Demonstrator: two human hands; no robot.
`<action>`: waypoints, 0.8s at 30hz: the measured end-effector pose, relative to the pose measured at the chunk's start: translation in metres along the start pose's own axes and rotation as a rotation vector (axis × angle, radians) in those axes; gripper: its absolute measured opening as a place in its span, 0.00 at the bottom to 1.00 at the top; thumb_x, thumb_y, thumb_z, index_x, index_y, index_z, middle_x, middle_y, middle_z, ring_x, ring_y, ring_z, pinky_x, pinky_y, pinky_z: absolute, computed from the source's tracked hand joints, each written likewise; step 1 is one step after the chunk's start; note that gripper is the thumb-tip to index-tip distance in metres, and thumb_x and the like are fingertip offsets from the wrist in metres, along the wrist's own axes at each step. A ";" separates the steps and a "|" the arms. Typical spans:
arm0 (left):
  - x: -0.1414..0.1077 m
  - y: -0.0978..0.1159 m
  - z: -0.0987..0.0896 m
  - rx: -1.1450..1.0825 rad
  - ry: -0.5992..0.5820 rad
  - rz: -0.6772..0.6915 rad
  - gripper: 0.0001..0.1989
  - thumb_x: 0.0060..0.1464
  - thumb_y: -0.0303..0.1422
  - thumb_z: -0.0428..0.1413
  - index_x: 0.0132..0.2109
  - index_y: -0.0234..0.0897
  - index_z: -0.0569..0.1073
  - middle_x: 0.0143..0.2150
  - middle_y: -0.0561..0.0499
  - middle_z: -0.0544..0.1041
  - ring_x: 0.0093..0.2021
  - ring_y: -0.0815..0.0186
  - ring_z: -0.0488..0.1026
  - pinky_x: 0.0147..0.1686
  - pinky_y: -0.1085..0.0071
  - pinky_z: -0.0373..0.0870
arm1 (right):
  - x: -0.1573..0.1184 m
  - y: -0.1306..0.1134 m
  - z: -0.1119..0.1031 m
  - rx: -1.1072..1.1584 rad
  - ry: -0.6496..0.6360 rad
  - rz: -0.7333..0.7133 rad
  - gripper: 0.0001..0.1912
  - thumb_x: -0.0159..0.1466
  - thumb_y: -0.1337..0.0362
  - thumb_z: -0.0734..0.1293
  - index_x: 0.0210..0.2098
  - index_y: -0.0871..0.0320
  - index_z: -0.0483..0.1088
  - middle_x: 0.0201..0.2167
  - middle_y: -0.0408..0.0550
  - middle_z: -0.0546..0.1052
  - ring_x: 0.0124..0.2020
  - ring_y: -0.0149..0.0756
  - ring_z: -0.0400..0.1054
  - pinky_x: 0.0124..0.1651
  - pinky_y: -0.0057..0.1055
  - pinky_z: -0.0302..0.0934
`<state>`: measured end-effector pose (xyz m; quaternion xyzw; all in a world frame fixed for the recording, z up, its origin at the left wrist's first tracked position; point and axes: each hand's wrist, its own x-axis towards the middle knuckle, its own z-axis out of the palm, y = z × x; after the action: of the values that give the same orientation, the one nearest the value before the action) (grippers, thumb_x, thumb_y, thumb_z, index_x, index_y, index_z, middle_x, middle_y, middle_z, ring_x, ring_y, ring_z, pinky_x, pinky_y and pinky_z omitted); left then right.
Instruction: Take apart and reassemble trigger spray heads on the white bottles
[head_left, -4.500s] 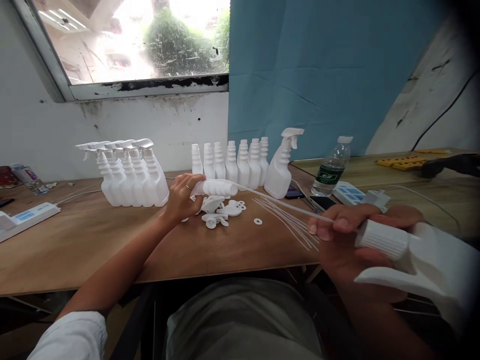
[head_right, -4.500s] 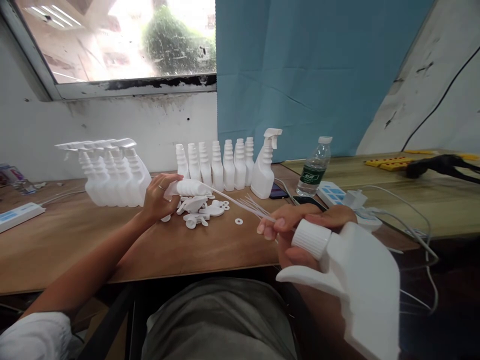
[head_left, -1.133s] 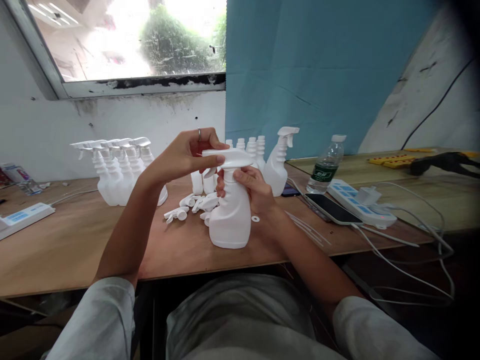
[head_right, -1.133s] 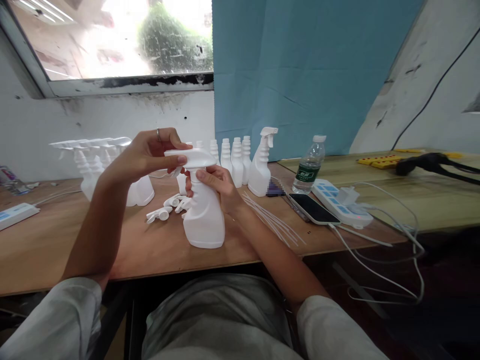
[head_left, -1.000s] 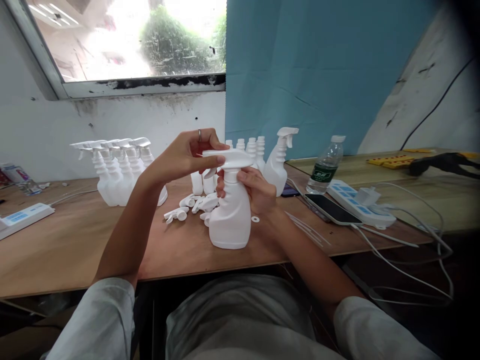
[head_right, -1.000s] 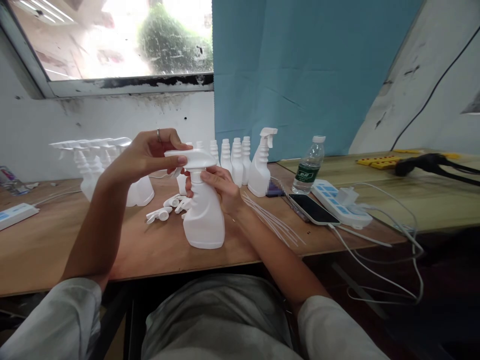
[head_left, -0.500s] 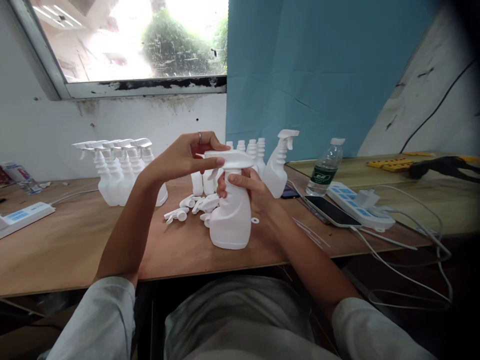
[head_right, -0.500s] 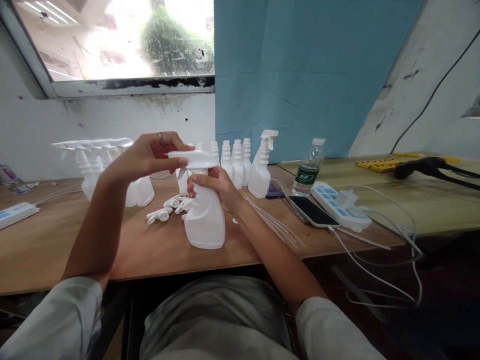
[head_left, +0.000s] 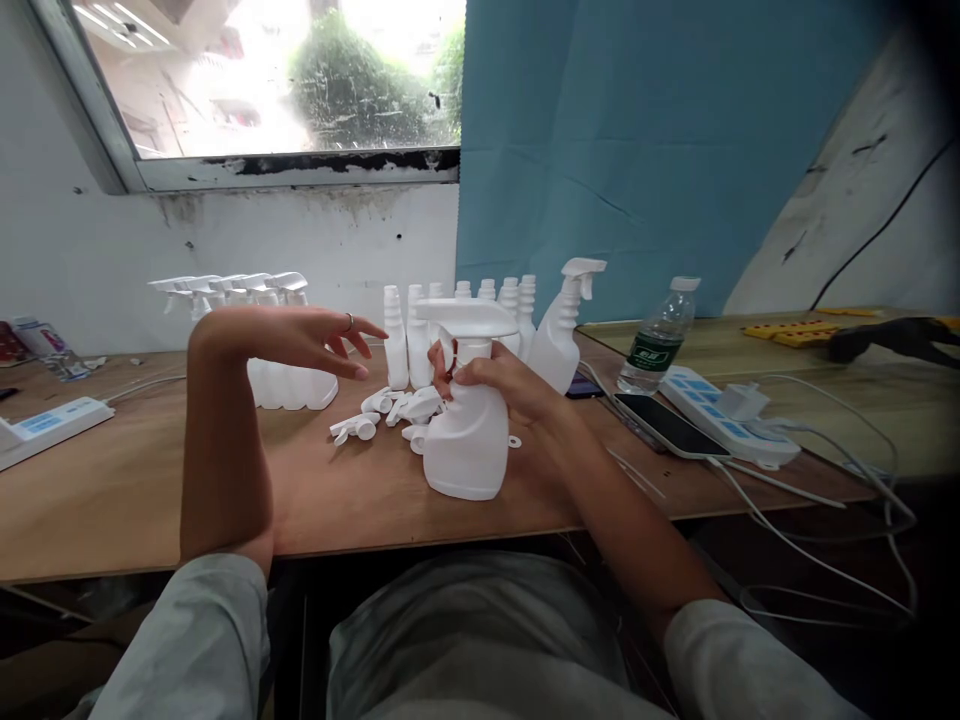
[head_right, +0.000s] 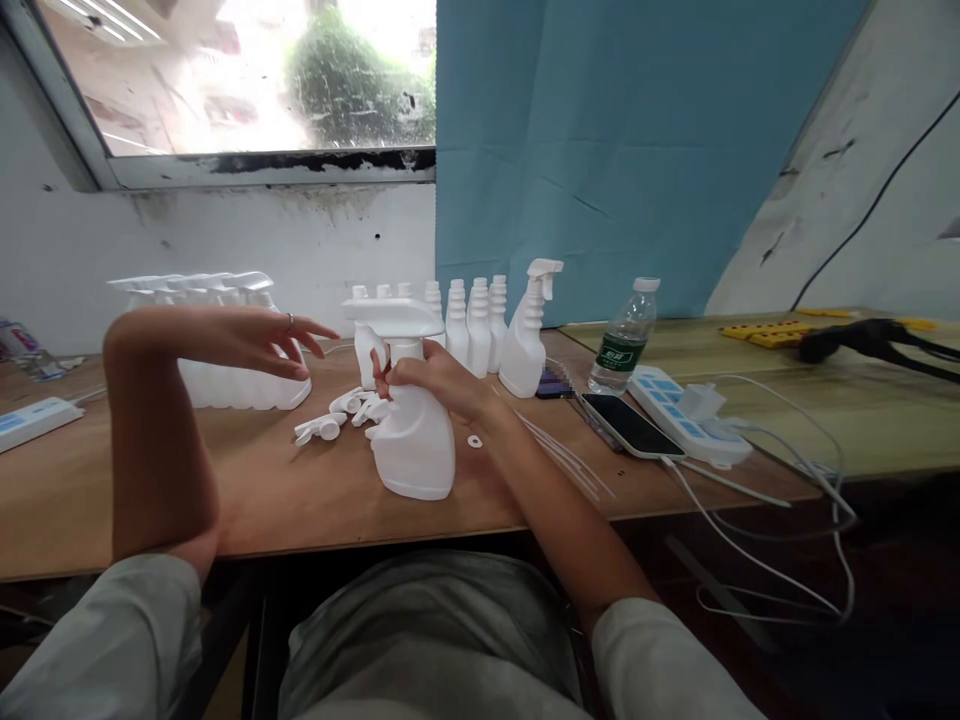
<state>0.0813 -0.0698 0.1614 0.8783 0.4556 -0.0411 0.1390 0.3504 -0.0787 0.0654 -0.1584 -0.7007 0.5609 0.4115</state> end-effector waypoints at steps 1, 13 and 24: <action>-0.003 0.001 -0.001 -0.002 0.024 0.001 0.34 0.55 0.50 0.53 0.67 0.51 0.57 0.59 0.48 0.72 0.51 0.59 0.74 0.43 0.70 0.71 | 0.000 0.000 0.001 0.006 0.001 -0.013 0.09 0.54 0.69 0.63 0.35 0.60 0.68 0.25 0.43 0.71 0.27 0.30 0.63 0.34 0.28 0.59; 0.009 0.048 0.010 -0.036 0.549 0.453 0.30 0.58 0.42 0.55 0.65 0.45 0.60 0.56 0.45 0.74 0.44 0.64 0.76 0.41 0.70 0.73 | 0.000 0.004 0.003 -0.006 0.061 -0.067 0.10 0.53 0.67 0.65 0.36 0.59 0.68 0.29 0.43 0.69 0.30 0.32 0.64 0.37 0.32 0.61; 0.012 0.053 0.013 0.126 1.030 0.429 0.19 0.54 0.41 0.60 0.50 0.38 0.78 0.27 0.52 0.80 0.27 0.70 0.74 0.30 0.74 0.71 | -0.027 0.025 -0.003 -0.245 0.386 -0.196 0.24 0.60 0.56 0.70 0.54 0.50 0.65 0.53 0.49 0.69 0.49 0.37 0.68 0.48 0.34 0.66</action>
<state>0.1320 -0.0932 0.1573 0.8645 0.2722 0.3953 -0.1491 0.3632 -0.0876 0.0320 -0.2426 -0.6840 0.3884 0.5678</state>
